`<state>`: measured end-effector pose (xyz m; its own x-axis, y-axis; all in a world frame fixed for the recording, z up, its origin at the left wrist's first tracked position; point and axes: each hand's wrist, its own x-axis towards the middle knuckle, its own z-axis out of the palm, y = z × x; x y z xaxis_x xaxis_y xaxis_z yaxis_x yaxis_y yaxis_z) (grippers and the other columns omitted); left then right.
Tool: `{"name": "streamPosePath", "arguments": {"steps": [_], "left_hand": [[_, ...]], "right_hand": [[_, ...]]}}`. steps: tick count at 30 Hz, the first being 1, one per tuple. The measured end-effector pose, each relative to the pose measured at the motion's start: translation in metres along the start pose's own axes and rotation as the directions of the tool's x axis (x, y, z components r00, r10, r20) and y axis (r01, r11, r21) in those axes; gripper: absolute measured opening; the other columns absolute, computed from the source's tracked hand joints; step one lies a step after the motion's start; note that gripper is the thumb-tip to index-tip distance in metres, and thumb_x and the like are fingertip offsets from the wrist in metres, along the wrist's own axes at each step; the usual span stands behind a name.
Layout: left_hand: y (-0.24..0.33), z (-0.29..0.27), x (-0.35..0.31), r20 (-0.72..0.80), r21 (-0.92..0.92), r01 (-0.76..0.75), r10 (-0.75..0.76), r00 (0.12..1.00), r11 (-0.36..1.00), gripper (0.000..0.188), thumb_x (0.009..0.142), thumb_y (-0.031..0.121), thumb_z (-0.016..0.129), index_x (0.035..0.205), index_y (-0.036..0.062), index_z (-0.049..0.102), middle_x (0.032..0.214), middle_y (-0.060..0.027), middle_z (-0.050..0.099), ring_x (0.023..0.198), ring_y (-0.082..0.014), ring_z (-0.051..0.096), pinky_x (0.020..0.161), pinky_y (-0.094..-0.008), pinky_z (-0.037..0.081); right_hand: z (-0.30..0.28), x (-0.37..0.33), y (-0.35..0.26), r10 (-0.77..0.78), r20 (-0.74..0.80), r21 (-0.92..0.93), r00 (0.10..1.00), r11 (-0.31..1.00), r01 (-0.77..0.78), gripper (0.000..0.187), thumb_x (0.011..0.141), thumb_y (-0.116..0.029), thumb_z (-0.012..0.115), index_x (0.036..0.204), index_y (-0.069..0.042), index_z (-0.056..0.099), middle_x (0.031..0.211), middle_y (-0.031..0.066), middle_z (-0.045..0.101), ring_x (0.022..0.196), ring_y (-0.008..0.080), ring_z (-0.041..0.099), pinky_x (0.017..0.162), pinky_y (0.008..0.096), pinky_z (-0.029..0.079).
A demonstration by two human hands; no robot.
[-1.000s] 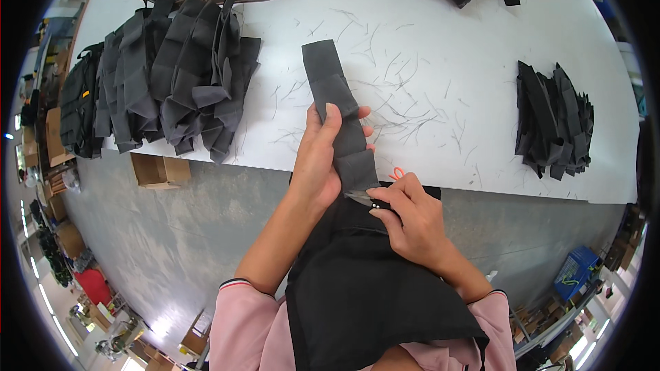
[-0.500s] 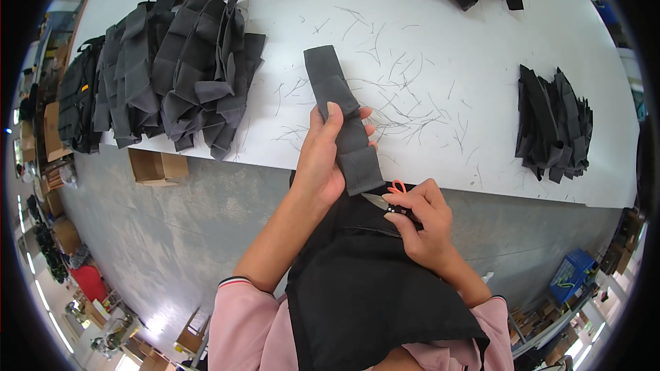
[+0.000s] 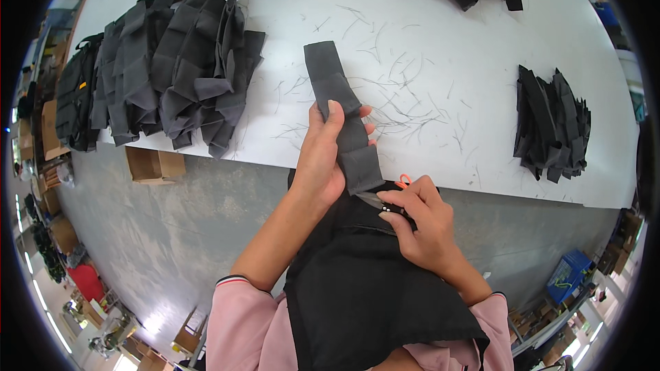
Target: Trim excess threads and inspect fabric strips for manufacturing.
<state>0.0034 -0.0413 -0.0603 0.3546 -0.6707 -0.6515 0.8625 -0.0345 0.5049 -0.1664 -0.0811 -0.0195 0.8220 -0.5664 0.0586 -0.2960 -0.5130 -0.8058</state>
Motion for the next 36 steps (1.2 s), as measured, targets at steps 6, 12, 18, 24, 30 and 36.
{"name": "streamPosePath", "arguments": {"steps": [6, 12, 18, 24, 30, 36], "left_hand": [[0.001, 0.005, -0.004, -0.019, -0.001, -0.029, 0.029, 0.999, 1.000, 0.030, 0.098, 0.034, 0.044, 0.115, 0.0115, 0.036, 0.107, -0.0083, 0.056, 0.087, -0.0154, 0.055, 0.073, -0.0336, 0.051], [0.001, 0.005, -0.006, -0.050, -0.020, -0.051, 0.050, 0.998, 0.999, 0.030, 0.097, 0.035, 0.044, 0.114, 0.0110, 0.035, 0.108, -0.0081, 0.055, 0.087, -0.0154, 0.055, 0.073, -0.0335, 0.051], [0.002, 0.005, -0.006, -0.049, -0.047, -0.051, 0.048, 0.998, 0.998, 0.031, 0.097, 0.036, 0.044, 0.114, 0.0106, 0.035, 0.107, -0.0079, 0.056, 0.087, -0.0160, 0.056, 0.072, -0.0336, 0.051], [0.000, 0.002, -0.006, -0.065, -0.054, -0.039, 0.035, 0.997, 0.998, 0.031, 0.097, 0.036, 0.043, 0.115, 0.0104, 0.036, 0.107, -0.0081, 0.056, 0.087, -0.0164, 0.056, 0.073, -0.0337, 0.052], [0.000, 0.002, -0.007, -0.049, -0.071, -0.045, 0.041, 0.998, 0.996, 0.031, 0.098, 0.035, 0.043, 0.115, 0.0103, 0.036, 0.106, -0.0083, 0.056, 0.087, -0.0166, 0.057, 0.073, -0.0338, 0.052], [0.001, -0.001, -0.005, -0.057, -0.110, -0.025, 0.019, 0.998, 0.994, 0.030, 0.098, 0.034, 0.042, 0.116, 0.0107, 0.038, 0.111, -0.0122, 0.056, 0.089, -0.0200, 0.057, 0.070, -0.0383, 0.052]], "right_hand": [[0.007, 0.002, -0.002, 0.041, 0.041, -0.070, 0.998, 0.997, -0.038, 0.027, 0.069, -0.003, 0.070, 0.096, -0.005, 0.063, 0.079, 0.0078, 0.050, 0.060, 0.0208, 0.056, 0.065, 0.0302, 0.051], [0.011, -0.003, -0.002, 0.051, 0.013, -0.060, 0.999, 0.997, -0.050, 0.029, 0.068, -0.004, 0.071, 0.096, -0.006, 0.062, 0.081, 0.0084, 0.051, 0.061, 0.0217, 0.057, 0.062, 0.0307, 0.050], [0.015, -0.007, -0.001, -0.006, -0.040, -0.144, 0.999, 0.990, 0.000, 0.032, 0.067, -0.002, 0.072, 0.097, -0.005, 0.063, 0.078, 0.0078, 0.050, 0.058, 0.0206, 0.054, 0.052, 0.0294, 0.045], [0.013, -0.011, -0.001, 0.011, -0.104, -0.055, 0.995, 0.998, -0.016, 0.032, 0.067, -0.002, 0.072, 0.098, -0.004, 0.064, 0.077, 0.0074, 0.050, 0.056, 0.0198, 0.052, 0.049, 0.0285, 0.043], [0.017, -0.009, -0.004, 0.045, -0.071, -0.043, 0.996, 0.998, -0.048, 0.029, 0.070, 0.002, 0.070, 0.097, -0.005, 0.066, 0.076, 0.0069, 0.050, 0.056, 0.0163, 0.049, 0.046, 0.0272, 0.040], [0.010, -0.013, 0.003, 0.013, -0.146, -0.056, 0.989, 0.998, -0.021, 0.033, 0.070, 0.000, 0.070, 0.102, -0.006, 0.063, 0.079, 0.0070, 0.050, 0.059, 0.0178, 0.052, 0.051, 0.0261, 0.043]]}}
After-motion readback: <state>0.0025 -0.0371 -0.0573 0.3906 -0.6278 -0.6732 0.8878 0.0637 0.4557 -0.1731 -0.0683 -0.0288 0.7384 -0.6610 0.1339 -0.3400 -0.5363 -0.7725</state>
